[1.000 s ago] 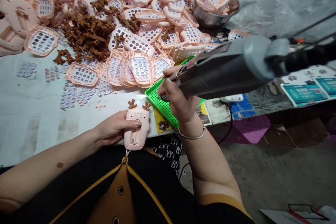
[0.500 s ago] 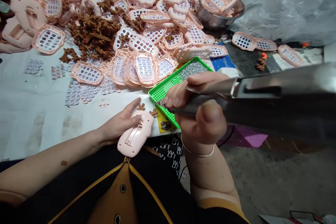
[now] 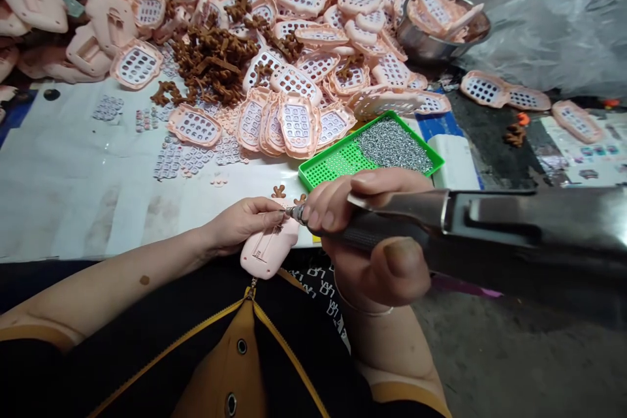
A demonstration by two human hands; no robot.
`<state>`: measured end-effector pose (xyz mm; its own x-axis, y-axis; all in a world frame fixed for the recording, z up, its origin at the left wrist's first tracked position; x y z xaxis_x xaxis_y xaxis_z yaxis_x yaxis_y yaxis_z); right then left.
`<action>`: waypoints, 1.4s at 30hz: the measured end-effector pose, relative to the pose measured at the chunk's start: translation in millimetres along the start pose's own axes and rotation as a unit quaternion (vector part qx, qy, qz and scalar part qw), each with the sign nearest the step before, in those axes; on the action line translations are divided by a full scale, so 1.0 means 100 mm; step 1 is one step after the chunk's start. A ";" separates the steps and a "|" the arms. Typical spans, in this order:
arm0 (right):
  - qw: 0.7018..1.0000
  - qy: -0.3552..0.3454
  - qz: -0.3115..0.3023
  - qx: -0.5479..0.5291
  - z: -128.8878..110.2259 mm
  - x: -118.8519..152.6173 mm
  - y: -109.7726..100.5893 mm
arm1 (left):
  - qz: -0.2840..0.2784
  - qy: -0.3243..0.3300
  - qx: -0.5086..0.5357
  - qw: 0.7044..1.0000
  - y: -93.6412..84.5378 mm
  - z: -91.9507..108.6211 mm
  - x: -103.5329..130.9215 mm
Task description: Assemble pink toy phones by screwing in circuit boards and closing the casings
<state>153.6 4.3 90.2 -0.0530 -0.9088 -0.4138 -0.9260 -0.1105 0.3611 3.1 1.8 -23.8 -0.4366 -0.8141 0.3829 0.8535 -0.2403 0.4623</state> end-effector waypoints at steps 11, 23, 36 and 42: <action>0.994 0.103 0.041 0.003 -0.13 -0.02 0.00 | 0.028 0.004 -0.068 0.997 0.02 0.01 0.04; 0.995 0.095 0.024 -0.006 -0.15 0.02 -0.02 | 0.017 0.000 -0.048 0.999 0.02 0.04 0.04; 0.992 0.124 0.033 -0.003 -0.19 0.05 -0.03 | 0.004 0.001 -0.066 0.998 0.01 0.03 0.03; 0.991 0.133 0.013 -0.010 -0.16 0.06 0.02 | -0.015 0.025 -0.113 0.993 0.01 0.02 0.03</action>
<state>157.8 -7.5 102.0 0.0269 -0.9850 -0.1705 -0.9175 -0.0920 0.3870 1.4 0.3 -20.4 -0.4526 -0.8287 0.3292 0.8849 -0.3721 0.2801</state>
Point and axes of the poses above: each hand's wrist, its own x-axis away from the middle knuckle, its own y-axis out of the palm, z = x × y, the point moved 3 cm from there along -x, towards the middle knuckle, and after that the axes turned 8 degrees about y, right-handed, at the moved point
